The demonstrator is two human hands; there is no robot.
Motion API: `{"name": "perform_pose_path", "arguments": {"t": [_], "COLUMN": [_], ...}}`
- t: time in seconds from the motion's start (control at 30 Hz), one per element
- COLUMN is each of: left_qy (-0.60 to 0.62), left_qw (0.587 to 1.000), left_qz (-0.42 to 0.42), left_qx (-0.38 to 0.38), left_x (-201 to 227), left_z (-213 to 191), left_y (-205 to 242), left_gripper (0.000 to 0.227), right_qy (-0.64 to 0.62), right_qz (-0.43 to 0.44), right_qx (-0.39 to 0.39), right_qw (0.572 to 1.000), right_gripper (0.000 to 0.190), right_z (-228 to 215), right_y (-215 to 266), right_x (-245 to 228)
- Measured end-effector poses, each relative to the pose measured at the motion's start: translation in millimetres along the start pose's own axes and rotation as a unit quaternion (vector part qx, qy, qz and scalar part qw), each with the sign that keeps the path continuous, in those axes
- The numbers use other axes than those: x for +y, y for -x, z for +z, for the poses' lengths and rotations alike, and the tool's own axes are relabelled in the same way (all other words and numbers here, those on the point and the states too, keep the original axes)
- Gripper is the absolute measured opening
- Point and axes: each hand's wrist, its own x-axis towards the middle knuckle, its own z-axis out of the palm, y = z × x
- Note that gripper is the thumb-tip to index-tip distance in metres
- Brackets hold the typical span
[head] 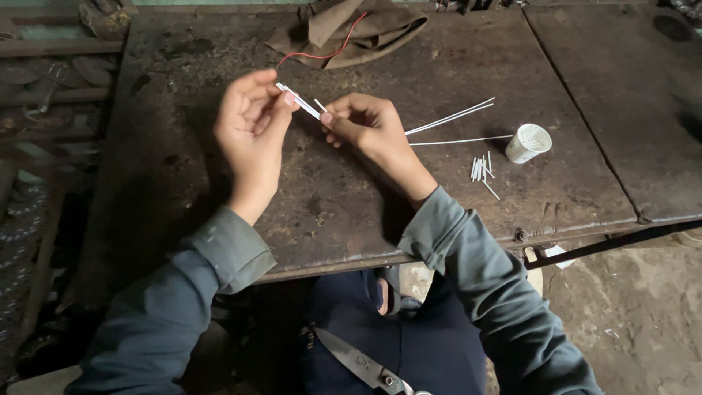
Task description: The person sorts small white rods on a workbench, picking them up and placing them into a small white cup. The person also gathers longer white rods and aligns them together.
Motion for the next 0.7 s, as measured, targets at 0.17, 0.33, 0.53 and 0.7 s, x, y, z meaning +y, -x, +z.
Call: {"name": "perform_pose_path", "arguments": {"t": [0.17, 0.33, 0.53, 0.7], "left_qy": [-0.003, -0.019, -0.042, -0.067], "left_qw": [1.0, 1.0, 0.999, 0.997], "left_qz": [0.0, -0.005, 0.001, 0.014], "left_qx": [-0.007, -0.02, -0.028, -0.033], "left_x": [-1.8, -3.3, -0.9, 0.9], "left_z": [1.5, 1.7, 2.5, 4.5], "left_y": [0.3, 2.3, 2.3, 4.1], "left_gripper": [0.025, 0.027, 0.031, 0.03], "right_qy": [-0.001, -0.017, -0.05, -0.04], "right_qz": [0.004, 0.016, 0.025, 0.012], "right_qx": [-0.007, 0.0, -0.015, -0.021], "right_qw": [1.0, 1.0, 0.998, 0.999], "right_gripper": [0.013, 0.013, 0.012, 0.01], "right_z": [0.3, 0.1, -3.5, -3.3], "right_y": [0.7, 3.1, 4.4, 4.2], "right_x": [-3.4, -6.3, -8.5, -5.8]}}
